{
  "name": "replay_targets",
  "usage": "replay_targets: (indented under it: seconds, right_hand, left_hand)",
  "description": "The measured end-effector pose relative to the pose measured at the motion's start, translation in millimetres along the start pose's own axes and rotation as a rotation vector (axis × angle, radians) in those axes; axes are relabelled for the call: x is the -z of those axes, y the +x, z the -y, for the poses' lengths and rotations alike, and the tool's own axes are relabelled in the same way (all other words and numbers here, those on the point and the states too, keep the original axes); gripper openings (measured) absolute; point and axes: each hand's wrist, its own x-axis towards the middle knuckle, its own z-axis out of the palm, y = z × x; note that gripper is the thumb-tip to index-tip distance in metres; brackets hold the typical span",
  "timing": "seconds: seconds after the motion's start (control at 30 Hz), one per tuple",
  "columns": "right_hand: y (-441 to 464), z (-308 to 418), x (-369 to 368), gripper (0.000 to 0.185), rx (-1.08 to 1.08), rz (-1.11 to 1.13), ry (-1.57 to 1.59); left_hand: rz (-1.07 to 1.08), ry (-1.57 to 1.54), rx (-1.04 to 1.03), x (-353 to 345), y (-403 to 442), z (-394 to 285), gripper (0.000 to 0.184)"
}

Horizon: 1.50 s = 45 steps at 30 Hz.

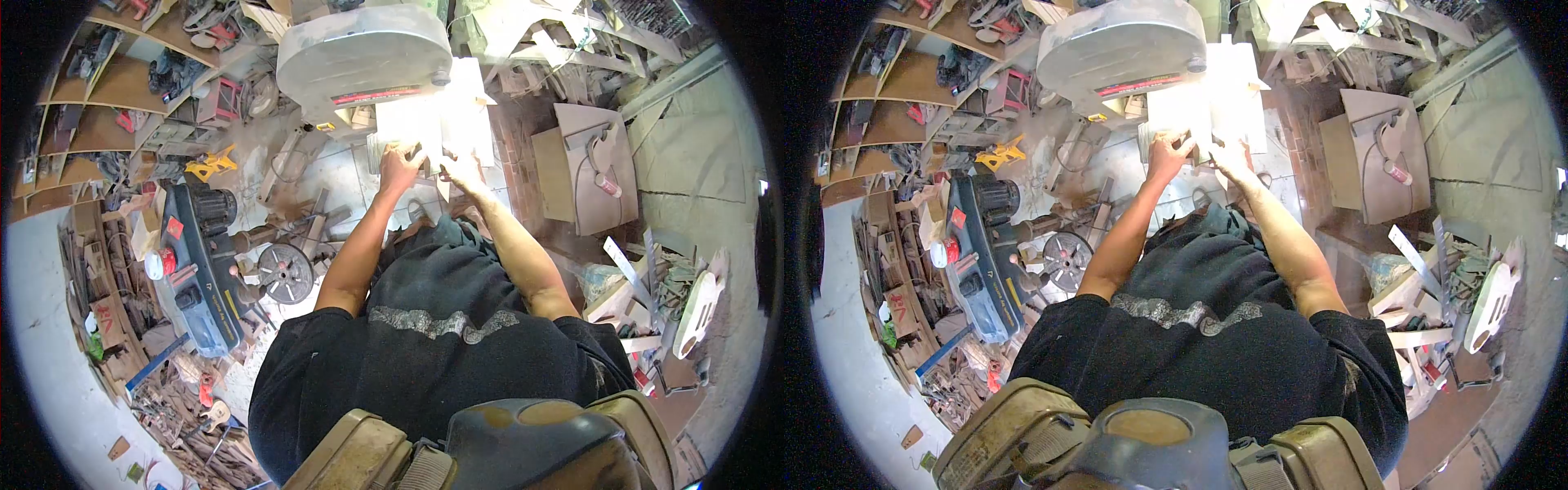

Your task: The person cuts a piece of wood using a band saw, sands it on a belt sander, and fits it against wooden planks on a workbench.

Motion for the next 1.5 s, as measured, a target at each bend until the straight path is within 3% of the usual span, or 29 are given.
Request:
replay_targets:
  seconds: [1.5]
  right_hand:
    - [6.4,-3.3,-1.1,0.05,0.04,-0.024,0.046]
  left_hand:
    - [-0.026,-0.041,0.022,-8.6,4.3,6.5,0.038]
